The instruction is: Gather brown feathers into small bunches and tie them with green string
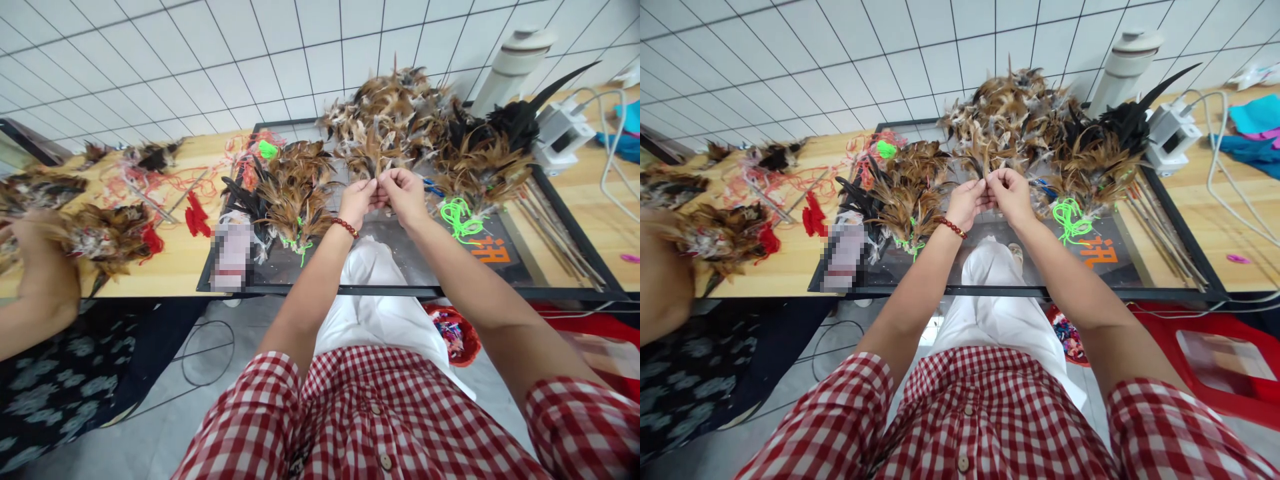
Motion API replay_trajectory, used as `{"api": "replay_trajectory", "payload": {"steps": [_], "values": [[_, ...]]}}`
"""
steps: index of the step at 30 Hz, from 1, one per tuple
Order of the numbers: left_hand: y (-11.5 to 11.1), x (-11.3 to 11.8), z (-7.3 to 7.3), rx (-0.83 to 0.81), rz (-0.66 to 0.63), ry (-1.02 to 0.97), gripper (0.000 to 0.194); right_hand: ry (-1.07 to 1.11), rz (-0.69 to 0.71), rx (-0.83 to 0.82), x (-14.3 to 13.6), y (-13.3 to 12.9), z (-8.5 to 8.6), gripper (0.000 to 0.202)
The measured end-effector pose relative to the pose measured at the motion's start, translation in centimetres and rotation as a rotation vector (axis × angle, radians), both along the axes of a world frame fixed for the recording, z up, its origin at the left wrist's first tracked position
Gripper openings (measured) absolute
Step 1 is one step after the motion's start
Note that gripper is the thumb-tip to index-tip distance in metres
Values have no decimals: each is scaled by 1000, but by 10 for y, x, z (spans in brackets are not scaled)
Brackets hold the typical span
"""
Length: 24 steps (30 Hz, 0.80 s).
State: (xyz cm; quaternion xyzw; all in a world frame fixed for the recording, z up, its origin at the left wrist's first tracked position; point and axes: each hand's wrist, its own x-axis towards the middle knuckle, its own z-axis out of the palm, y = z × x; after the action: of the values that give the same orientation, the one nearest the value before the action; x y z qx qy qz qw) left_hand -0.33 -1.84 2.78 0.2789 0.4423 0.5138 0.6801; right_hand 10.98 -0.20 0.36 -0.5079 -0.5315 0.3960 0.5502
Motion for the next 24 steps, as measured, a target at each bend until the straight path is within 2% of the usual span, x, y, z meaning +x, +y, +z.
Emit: {"api": "replay_trajectory", "payload": {"steps": [3, 9, 12, 15, 18, 21, 24], "values": [[0, 0, 0, 31, -22, 2, 22, -77, -1, 10, 2, 2, -3, 39], [-1, -3, 2, 45, -69, -19, 22, -45, 32, 17, 6, 3, -3, 38], [-2, -5, 4, 49, -73, 16, 24, -108, 4, 38, 14, 10, -4, 40], [-1, -7, 4, 42, 24, 32, 21, -241, -69, 112, 28, 19, -3, 37], [3, -8, 2, 12, 155, -10, 20, -495, -137, 191, 42, 20, 0, 24], [9, -11, 0, -7, 259, -62, 20, -798, -105, 242, 47, 12, 5, 22], [12, -13, -1, -20, 338, -100, 17, -929, -51, 181, 38, 2, 7, 23]]}}
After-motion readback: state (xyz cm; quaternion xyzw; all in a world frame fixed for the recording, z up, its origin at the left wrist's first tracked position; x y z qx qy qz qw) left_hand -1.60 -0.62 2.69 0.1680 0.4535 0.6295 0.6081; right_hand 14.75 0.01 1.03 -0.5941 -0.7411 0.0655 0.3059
